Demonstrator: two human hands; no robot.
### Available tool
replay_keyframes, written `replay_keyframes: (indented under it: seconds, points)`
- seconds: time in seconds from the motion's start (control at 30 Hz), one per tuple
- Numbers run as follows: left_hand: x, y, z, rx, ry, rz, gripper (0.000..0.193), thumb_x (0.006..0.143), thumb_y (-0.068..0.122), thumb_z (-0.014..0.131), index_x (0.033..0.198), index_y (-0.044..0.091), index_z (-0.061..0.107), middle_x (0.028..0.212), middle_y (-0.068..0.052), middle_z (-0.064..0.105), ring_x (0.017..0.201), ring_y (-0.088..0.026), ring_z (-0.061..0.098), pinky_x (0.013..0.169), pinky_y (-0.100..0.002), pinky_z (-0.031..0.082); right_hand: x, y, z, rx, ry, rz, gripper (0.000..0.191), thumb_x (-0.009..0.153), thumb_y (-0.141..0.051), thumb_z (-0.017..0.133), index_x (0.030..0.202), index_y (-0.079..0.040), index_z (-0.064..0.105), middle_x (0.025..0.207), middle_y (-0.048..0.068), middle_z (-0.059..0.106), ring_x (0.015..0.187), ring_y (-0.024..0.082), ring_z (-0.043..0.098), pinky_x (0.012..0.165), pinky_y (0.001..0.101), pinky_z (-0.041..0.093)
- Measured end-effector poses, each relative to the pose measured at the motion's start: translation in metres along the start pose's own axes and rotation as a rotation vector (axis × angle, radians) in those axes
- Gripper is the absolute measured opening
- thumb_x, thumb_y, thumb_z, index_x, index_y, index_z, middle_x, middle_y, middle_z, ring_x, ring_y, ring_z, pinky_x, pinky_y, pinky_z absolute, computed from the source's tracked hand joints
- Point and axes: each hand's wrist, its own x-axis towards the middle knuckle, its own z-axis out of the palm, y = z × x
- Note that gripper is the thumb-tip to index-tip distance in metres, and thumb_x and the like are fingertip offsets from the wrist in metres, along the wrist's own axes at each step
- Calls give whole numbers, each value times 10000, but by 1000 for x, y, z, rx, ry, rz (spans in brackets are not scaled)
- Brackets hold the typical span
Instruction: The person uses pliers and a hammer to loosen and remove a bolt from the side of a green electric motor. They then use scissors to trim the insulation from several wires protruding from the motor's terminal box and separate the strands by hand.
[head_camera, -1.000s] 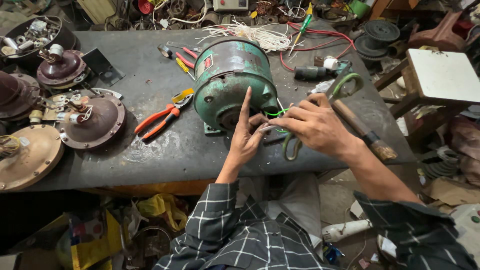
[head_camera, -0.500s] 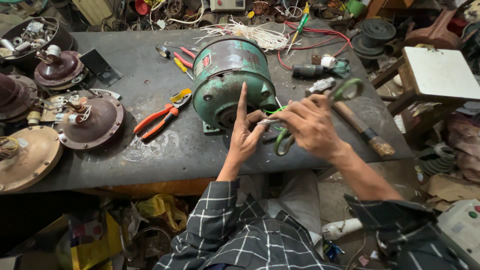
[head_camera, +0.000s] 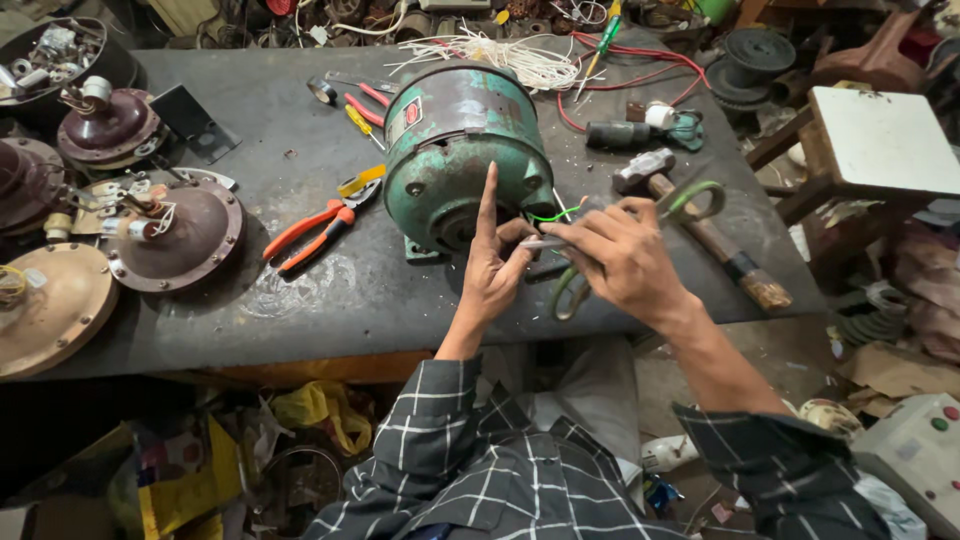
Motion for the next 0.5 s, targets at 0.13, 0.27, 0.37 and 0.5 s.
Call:
replay_keyframes:
  seconds: [0.13, 0.27, 0.37, 0.5]
  points:
    - [0, 3, 0, -30, -14, 20, 962, 957, -83, 534, 1712, 173, -5, 950, -45, 633, 877, -104, 571, 870, -252, 481, 5, 2, 8, 30, 71, -43, 294, 924, -157, 720, 1217, -174, 725, 969, -4, 678, 962, 216, 639, 935, 425, 368]
    - [2, 4, 1, -53, -6, 4, 968, 967, -77, 545, 1711, 172, -23, 954, -40, 634, 870, -106, 584, 843, -249, 488, 1, -4, 10, -21, 117, 15, 252, 913, -148, 725, 1163, -165, 746, 957, -5, 682, 892, 205, 619, 926, 442, 363]
    - [4, 3, 1, -9, 10, -45, 984, 973, -59, 598, 1683, 168, -45, 919, -36, 646, 797, -95, 572, 747, -239, 475, -8, -16, 5, -15, 220, 86, 255, 917, -97, 716, 1157, -176, 747, 985, -21, 690, 940, 205, 624, 947, 433, 358]
    - [3, 0, 0, 102, 42, -5, 963, 991, -58, 603, 1706, 150, -7, 902, -36, 645, 824, -97, 579, 837, -245, 494, -26, -25, -14, 125, 448, 271, 232, 1019, -82, 700, 1232, -176, 708, 1075, -2, 667, 1096, 246, 605, 1019, 370, 409]
